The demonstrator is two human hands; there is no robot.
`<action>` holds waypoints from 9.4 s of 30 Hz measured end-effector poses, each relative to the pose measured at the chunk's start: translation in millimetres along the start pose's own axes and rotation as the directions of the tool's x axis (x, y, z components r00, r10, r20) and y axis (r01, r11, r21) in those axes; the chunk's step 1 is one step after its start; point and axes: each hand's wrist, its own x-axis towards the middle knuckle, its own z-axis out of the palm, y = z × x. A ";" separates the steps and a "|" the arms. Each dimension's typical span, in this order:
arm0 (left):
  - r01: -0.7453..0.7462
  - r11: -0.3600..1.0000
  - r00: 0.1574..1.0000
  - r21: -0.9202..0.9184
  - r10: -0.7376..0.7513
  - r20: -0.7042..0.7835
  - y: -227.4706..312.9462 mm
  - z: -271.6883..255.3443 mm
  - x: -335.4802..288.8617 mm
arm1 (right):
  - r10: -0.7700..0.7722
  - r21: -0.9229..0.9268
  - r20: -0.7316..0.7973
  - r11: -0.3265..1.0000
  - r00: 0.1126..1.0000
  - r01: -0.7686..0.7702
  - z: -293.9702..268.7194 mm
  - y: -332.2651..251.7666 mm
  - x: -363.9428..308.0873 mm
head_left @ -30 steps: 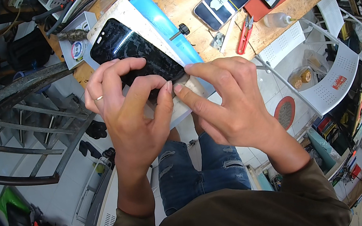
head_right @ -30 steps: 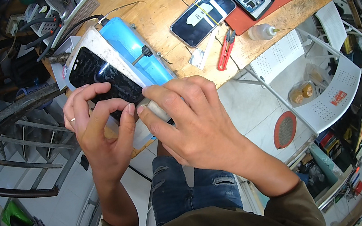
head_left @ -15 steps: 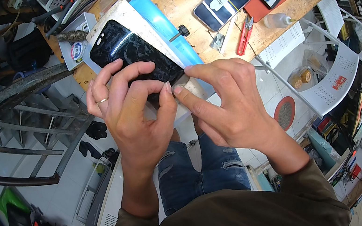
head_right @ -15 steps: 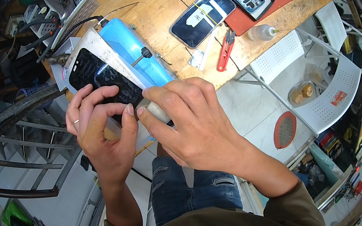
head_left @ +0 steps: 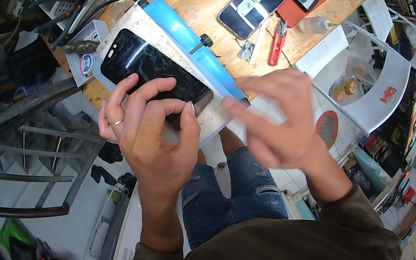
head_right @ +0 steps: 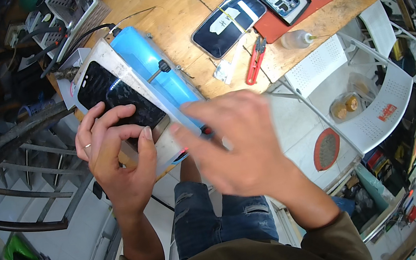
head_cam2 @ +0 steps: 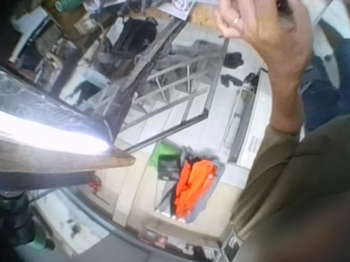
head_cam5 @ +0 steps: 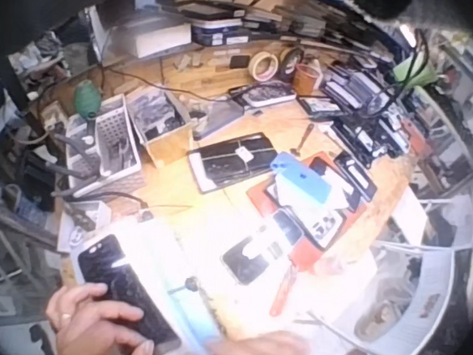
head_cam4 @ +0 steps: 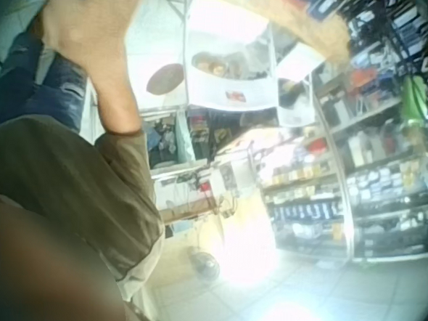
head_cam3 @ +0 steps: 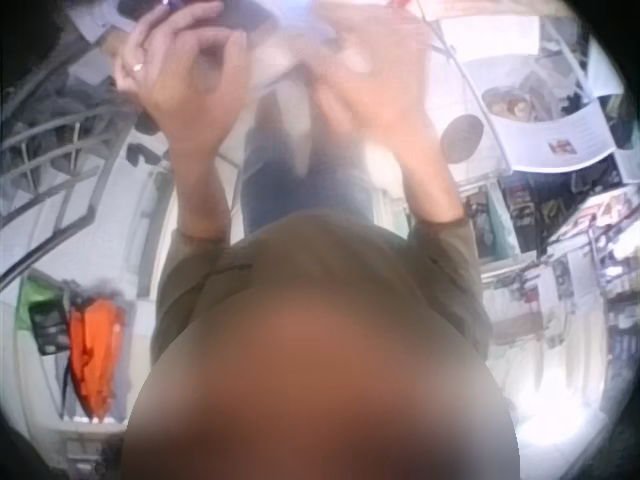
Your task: The person uses a metal spatula and a liquid from a squeeze bottle to separate a cracked smartphone screen from its frame. They repeatedly apply liquid and pry the edges, then peel back the screen layer by layer.
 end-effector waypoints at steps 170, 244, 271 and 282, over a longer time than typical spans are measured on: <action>-0.132 0.991 0.988 -0.001 0.132 0.084 -22.7 -15.0 27.5 | -0.156 -0.106 0.277 0.976 0.948 0.191 18.6 -37.2 20.3; -0.088 0.996 0.996 0.030 0.087 0.035 -41.7 -20.8 39.6 | -0.176 -0.239 0.330 0.935 0.927 0.263 22.3 -42.5 29.7; -0.145 0.988 0.971 -0.060 0.153 0.183 -25.3 -32.4 30.7 | 0.085 -0.080 -0.096 0.992 0.992 -0.092 7.2 49.7 57.2; -0.097 0.995 0.986 -0.027 0.099 0.136 -29.5 -30.0 23.8 | 0.215 0.042 -0.360 0.976 0.908 -0.215 115.8 148.1 135.0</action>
